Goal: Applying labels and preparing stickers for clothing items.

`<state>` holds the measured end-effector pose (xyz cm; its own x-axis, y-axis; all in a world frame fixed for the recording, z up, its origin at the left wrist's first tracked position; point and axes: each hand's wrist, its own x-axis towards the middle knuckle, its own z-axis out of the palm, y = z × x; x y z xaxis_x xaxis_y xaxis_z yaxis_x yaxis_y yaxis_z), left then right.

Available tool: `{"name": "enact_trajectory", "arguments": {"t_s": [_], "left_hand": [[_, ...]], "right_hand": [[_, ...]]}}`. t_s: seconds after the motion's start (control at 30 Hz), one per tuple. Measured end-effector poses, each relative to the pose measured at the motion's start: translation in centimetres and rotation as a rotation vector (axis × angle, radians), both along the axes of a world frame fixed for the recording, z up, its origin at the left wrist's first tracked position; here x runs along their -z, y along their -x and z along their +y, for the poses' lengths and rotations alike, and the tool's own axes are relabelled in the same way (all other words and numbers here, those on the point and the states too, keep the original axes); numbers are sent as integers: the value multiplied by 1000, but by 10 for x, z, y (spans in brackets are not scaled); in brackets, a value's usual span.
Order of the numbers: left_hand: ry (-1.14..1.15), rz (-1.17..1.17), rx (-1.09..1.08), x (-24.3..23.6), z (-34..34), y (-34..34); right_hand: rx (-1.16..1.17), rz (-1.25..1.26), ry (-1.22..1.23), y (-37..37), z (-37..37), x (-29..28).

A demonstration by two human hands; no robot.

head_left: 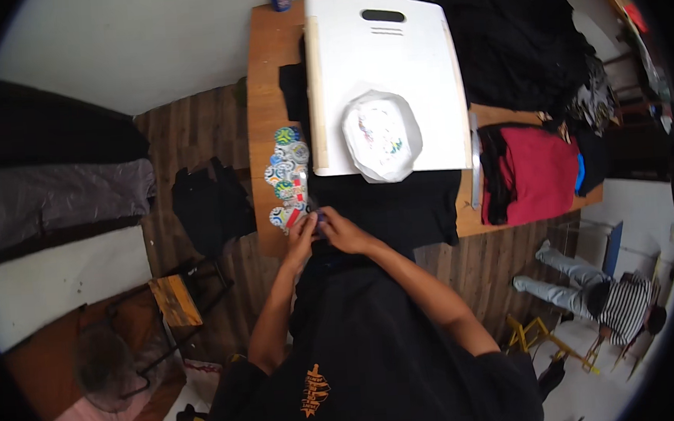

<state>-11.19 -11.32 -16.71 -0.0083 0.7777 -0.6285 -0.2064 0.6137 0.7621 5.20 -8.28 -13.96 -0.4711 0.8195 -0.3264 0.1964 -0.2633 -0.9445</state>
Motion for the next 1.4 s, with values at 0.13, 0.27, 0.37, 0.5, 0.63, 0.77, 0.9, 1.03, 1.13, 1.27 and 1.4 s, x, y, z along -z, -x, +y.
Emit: {"name": "enact_trajectory", "arguments": {"t_s": [0.13,0.27,0.37,0.5,0.63,0.77,0.9,1.03,1.13,1.27,1.4], "left_hand": [[-68,-68,-140,-19,10,-6],[-101,-91,-145,-16,14,10],[-109,36,-87,37,18,47],[-363,684,125,43,29,63],[-441,840,195,33,30,65],[-382,1320,498,-10,28,52],[-432,1381,449,9,22,62],[-625,1338,357,0,42,29],[-970,1069,447,-10,53,0],[-1153,897,1030,5,60,-45],[-1133,621,1284,48,7,-25]], "right_hand": [[12,-74,-135,32,-1,3],[-41,-65,-50,32,-9,13],[-27,-152,12,16,-11,31],[68,-275,189,-18,-9,60],[147,40,246,-39,11,52],[703,-174,-5,-89,18,73],[1706,-464,227,-146,-44,120],[1565,-309,56,-201,-115,171],[1185,-548,-80,-150,-79,97],[516,-995,-427,-122,-70,63],[307,-1246,-443,-139,-114,43]]}}
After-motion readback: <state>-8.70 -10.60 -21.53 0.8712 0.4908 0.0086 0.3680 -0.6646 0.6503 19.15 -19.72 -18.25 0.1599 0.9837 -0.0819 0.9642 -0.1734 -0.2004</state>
